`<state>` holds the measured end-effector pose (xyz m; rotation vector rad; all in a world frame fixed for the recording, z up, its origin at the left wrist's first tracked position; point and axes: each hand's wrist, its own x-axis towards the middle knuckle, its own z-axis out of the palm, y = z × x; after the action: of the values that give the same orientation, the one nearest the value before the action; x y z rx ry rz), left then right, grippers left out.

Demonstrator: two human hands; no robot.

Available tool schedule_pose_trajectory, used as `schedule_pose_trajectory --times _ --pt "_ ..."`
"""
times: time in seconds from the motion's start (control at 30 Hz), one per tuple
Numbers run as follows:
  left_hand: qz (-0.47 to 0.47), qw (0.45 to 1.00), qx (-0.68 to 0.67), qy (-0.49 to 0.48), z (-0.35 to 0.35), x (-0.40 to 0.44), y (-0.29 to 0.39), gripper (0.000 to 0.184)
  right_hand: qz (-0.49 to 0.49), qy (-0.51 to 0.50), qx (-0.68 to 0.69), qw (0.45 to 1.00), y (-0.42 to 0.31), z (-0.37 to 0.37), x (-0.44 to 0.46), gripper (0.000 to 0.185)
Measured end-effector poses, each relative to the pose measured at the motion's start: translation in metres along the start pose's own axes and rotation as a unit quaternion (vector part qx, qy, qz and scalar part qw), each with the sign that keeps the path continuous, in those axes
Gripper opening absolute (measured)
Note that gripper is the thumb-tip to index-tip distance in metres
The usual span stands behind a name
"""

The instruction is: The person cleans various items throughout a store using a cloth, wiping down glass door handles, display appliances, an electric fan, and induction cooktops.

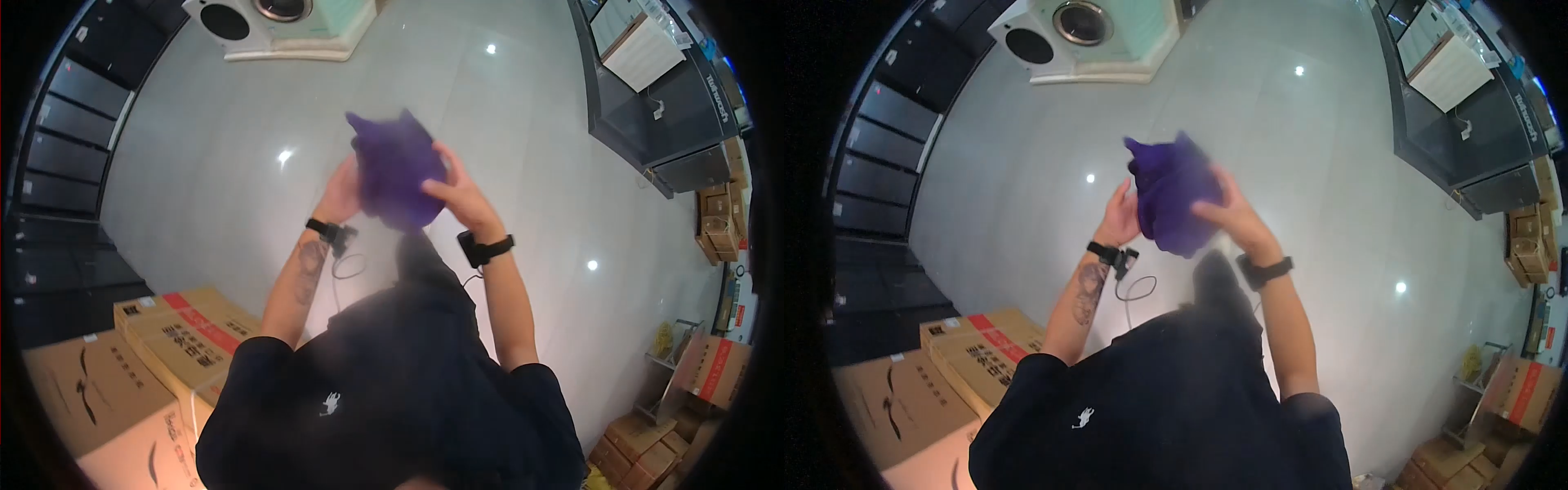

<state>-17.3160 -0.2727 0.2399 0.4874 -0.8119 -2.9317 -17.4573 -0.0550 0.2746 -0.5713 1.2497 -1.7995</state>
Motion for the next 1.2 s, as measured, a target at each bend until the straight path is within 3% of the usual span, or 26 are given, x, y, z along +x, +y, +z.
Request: schedule_pose_trajectory --times 0.03,0.1,0.2,0.3,0.37,0.43,0.5,0.53,0.63,0.73,0.83,0.9,1.0,1.1,1.2 --pt "-0.060 0.997 -0.047 -0.004 -0.007 0.021 0.001 0.048 0.030 0.028 -0.058 0.997 0.007 -0.011 0.029 0.070" --pt "-0.043 0.998 0.041 0.026 -0.040 0.058 -0.001 0.049 0.037 0.056 -0.125 0.990 0.042 -0.046 0.076 0.061" --pt "-0.005 0.994 0.105 -0.006 -0.044 0.103 0.021 0.057 0.151 0.067 0.025 0.986 0.019 -0.073 0.131 0.060" --pt "0.077 0.993 0.081 -0.041 0.004 0.130 0.076 0.072 0.078 -0.006 0.345 0.935 -0.044 -0.088 0.177 0.070" --pt "0.131 0.987 0.053 -0.071 0.028 0.150 0.109 0.080 0.049 -0.027 0.350 0.935 -0.092 -0.096 0.215 0.075" --pt "0.128 0.989 0.043 -0.068 0.028 0.193 0.135 0.085 0.066 -0.050 0.354 0.932 -0.104 -0.113 0.259 0.075" --pt "0.123 0.988 0.046 -0.083 0.024 0.250 0.158 0.081 0.106 -0.079 0.351 0.927 -0.088 -0.144 0.319 0.071" --pt "0.113 0.989 0.041 -0.084 0.026 0.271 0.164 0.081 0.138 -0.059 0.275 0.949 -0.084 -0.155 0.340 0.080" --pt "0.134 0.990 0.002 -0.052 0.018 0.358 0.195 0.078 0.156 0.008 0.155 0.976 -0.092 -0.174 0.424 0.079" --pt "0.071 0.997 -0.029 -0.008 -0.013 0.433 0.235 0.063 0.173 0.047 0.168 0.969 -0.091 -0.214 0.487 0.082" --pt "0.081 0.991 0.076 0.074 -0.007 0.521 0.266 0.051 0.193 0.131 0.019 0.972 -0.112 -0.253 0.551 0.083" --pt "0.041 0.985 0.162 0.052 0.002 0.564 0.291 0.050 0.179 0.183 -0.071 0.964 -0.142 -0.270 0.581 0.078" --pt "-0.094 0.943 0.316 0.047 -0.004 0.632 0.329 0.043 0.147 0.238 -0.055 0.959 -0.167 -0.299 0.623 0.073" --pt "-0.139 0.922 0.361 0.019 0.013 0.683 0.372 0.034 0.127 0.234 -0.008 0.964 -0.180 -0.336 0.673 0.069" --pt "-0.144 0.906 0.396 0.033 -0.014 0.758 0.405 0.030 0.143 0.257 -0.011 0.956 -0.195 -0.371 0.735 0.059"
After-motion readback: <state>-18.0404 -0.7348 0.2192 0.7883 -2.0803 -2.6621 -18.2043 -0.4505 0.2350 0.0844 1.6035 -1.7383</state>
